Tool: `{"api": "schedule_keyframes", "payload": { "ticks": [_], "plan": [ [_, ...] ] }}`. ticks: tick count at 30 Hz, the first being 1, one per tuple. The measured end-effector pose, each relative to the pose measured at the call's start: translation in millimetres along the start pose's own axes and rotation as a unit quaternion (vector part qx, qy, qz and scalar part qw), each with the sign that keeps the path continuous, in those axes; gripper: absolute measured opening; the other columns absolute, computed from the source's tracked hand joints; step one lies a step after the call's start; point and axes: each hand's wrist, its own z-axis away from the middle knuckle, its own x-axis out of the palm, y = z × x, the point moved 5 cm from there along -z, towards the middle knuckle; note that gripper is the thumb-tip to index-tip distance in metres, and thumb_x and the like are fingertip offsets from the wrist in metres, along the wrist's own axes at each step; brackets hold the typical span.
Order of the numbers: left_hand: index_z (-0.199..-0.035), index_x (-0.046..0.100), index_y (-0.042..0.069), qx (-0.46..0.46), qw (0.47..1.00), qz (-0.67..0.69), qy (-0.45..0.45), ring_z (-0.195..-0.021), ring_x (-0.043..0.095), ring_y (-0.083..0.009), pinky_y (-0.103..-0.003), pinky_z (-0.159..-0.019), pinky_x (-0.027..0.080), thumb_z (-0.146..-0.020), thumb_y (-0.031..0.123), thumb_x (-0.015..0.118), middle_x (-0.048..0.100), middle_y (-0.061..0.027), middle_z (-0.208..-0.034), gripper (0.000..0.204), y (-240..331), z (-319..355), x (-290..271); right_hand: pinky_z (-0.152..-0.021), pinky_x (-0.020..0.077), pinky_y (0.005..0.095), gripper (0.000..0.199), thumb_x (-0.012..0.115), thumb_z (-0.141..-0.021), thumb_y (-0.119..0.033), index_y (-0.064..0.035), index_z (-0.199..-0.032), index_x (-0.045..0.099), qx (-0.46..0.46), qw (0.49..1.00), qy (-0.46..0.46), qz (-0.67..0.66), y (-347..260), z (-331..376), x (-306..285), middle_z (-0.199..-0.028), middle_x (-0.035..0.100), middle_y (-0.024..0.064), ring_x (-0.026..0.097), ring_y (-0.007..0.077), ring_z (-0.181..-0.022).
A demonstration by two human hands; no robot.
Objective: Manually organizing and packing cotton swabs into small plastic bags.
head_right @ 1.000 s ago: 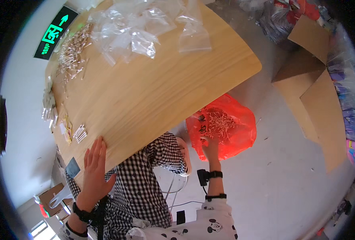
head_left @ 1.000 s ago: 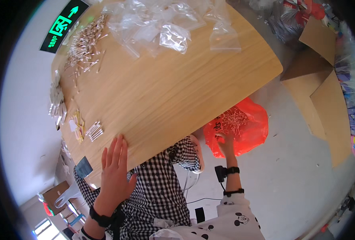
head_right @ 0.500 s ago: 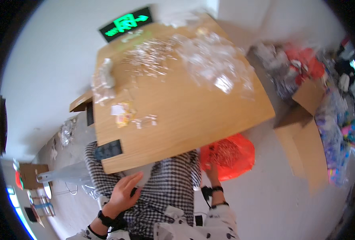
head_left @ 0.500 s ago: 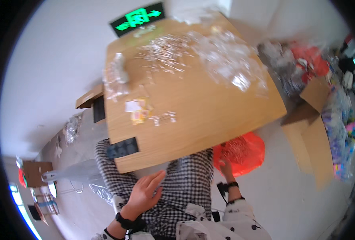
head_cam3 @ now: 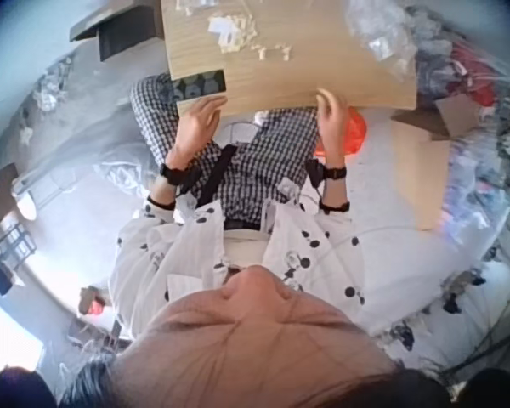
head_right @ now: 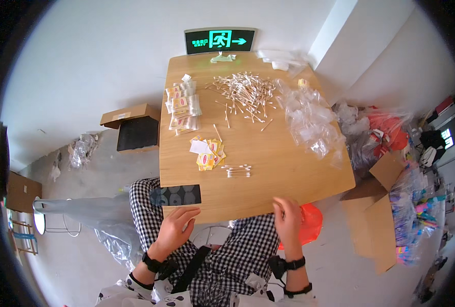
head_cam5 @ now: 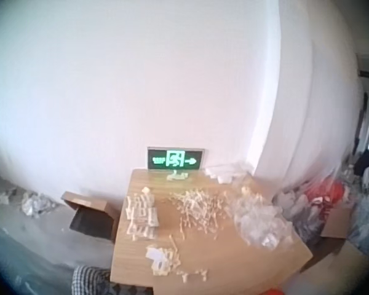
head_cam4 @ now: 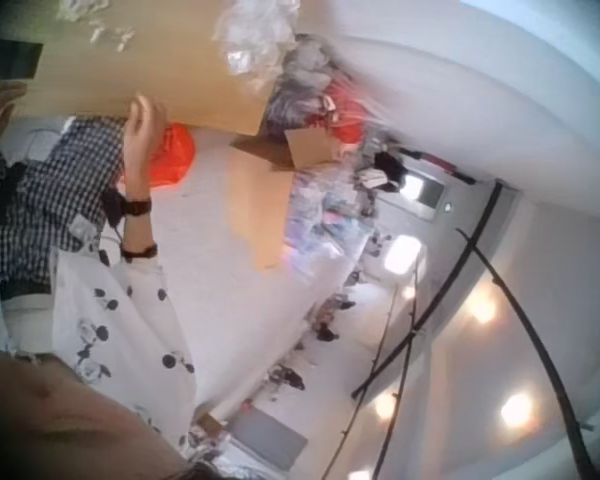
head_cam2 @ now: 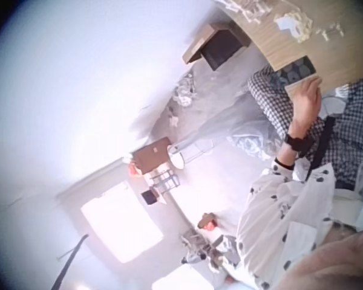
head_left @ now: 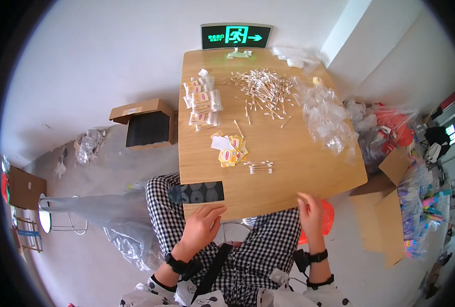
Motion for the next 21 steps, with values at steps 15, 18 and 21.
{"api": "schedule_keyframes", "payload": {
  "ticks": [15,18,21],
  "plan": [
    [-0.105,0.062,0.001,-0.117,0.993,-0.023,0.020,-0.097,0.060,-0.0333,-0.039,-0.083,0.049,-0.079,-0.002,0.060,0.064,-0.0146,-0.105,0.026,-52,-70,15,-0.099,0.0390,0.0447,0.007,0.061,-0.085,-0.005,-0.0028,-0.086,0.055,-0.093,0.988,-0.089,-0.085,11,-79,135,-0.118,0.058,0.0152,0.050,0.0361,-0.118],
    [-0.108,0.062,0.002,-0.157,0.985,-0.066,0.028,-0.101,0.059,-0.0350,-0.039,-0.088,0.048,-0.083,-0.001,0.057,0.064,-0.0157,-0.106,0.026,-76,-112,8,-0.100,0.0389,0.0453,0.007,0.061,-0.084,-0.004,-0.0020,-0.083,0.055,-0.066,0.990,-0.087,-0.084,16,-82,128,-0.116,0.059,0.0150,0.051,0.0363,-0.116],
    [-0.105,0.062,0.002,-0.167,0.976,-0.103,0.093,-0.097,0.059,-0.0365,-0.040,-0.084,0.048,-0.081,-0.002,0.055,0.063,-0.0168,-0.104,0.025,-89,-142,-12,-0.100,0.0386,0.0458,0.008,0.063,-0.084,-0.005,-0.0022,-0.084,0.055,-0.052,0.996,-0.058,-0.041,33,-87,105,-0.119,0.057,0.0156,0.050,0.0358,-0.119]
  ]
}}
